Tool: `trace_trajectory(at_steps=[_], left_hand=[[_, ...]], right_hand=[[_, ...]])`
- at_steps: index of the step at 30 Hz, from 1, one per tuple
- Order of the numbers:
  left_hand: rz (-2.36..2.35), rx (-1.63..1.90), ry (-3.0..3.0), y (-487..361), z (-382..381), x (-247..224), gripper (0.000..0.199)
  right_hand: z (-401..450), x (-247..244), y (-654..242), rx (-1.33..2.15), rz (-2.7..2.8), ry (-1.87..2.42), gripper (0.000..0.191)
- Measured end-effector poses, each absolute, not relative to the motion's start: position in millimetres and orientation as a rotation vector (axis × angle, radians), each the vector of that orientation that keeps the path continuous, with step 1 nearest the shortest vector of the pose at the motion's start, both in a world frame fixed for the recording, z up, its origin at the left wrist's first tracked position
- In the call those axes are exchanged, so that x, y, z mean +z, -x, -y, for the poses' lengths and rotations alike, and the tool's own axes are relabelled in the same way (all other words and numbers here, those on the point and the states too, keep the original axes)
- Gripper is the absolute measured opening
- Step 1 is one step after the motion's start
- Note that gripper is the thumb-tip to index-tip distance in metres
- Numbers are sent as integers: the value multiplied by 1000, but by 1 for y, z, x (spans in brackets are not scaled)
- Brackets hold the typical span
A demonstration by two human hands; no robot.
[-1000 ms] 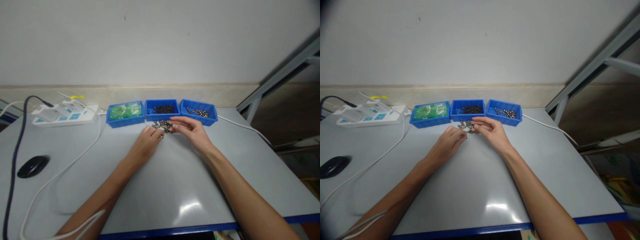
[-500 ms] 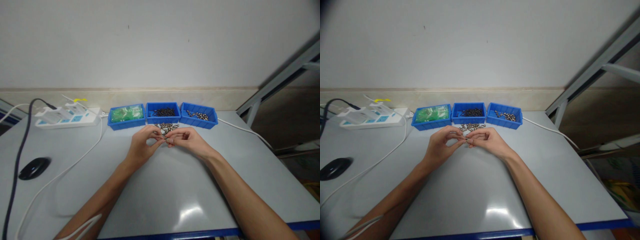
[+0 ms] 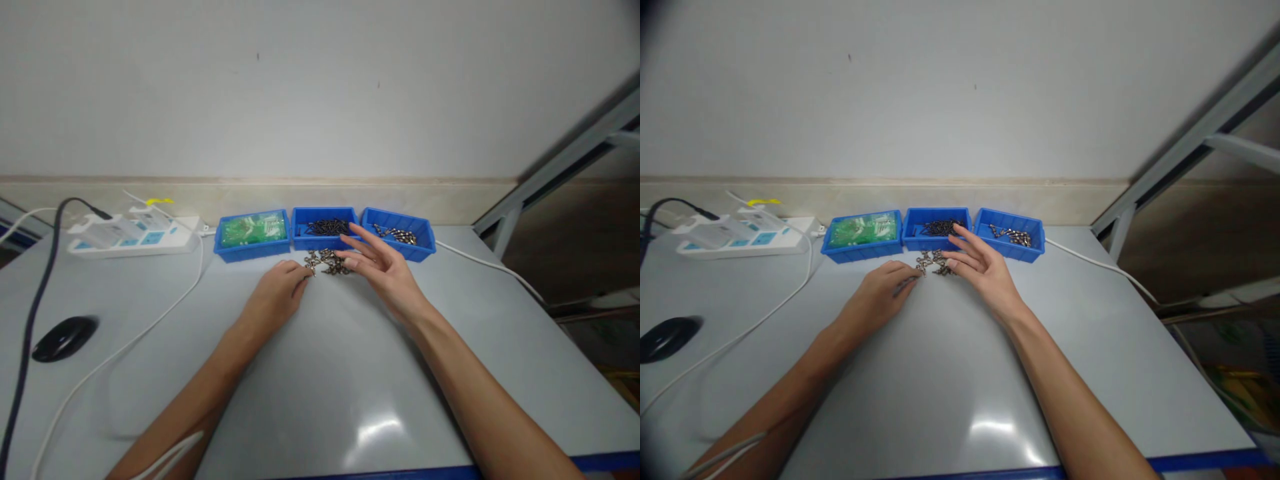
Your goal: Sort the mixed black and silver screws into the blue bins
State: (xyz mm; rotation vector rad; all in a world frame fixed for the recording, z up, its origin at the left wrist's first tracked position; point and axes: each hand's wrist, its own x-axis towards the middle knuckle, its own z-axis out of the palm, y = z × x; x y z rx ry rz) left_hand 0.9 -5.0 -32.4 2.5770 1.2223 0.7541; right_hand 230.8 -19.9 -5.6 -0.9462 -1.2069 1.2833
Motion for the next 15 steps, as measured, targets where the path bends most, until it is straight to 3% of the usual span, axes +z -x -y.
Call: trace_trajectory(at_steps=[8, 15], left_hand=[[-1251, 827, -2400, -6, 6, -33, 17], [-1058, 1173, -2342, -17, 13, -25, 21]], right_hand=[[16, -10, -237, 1233, 1202, 1076, 41], [18, -9, -233, 1288, 1429, 1173, 28]])
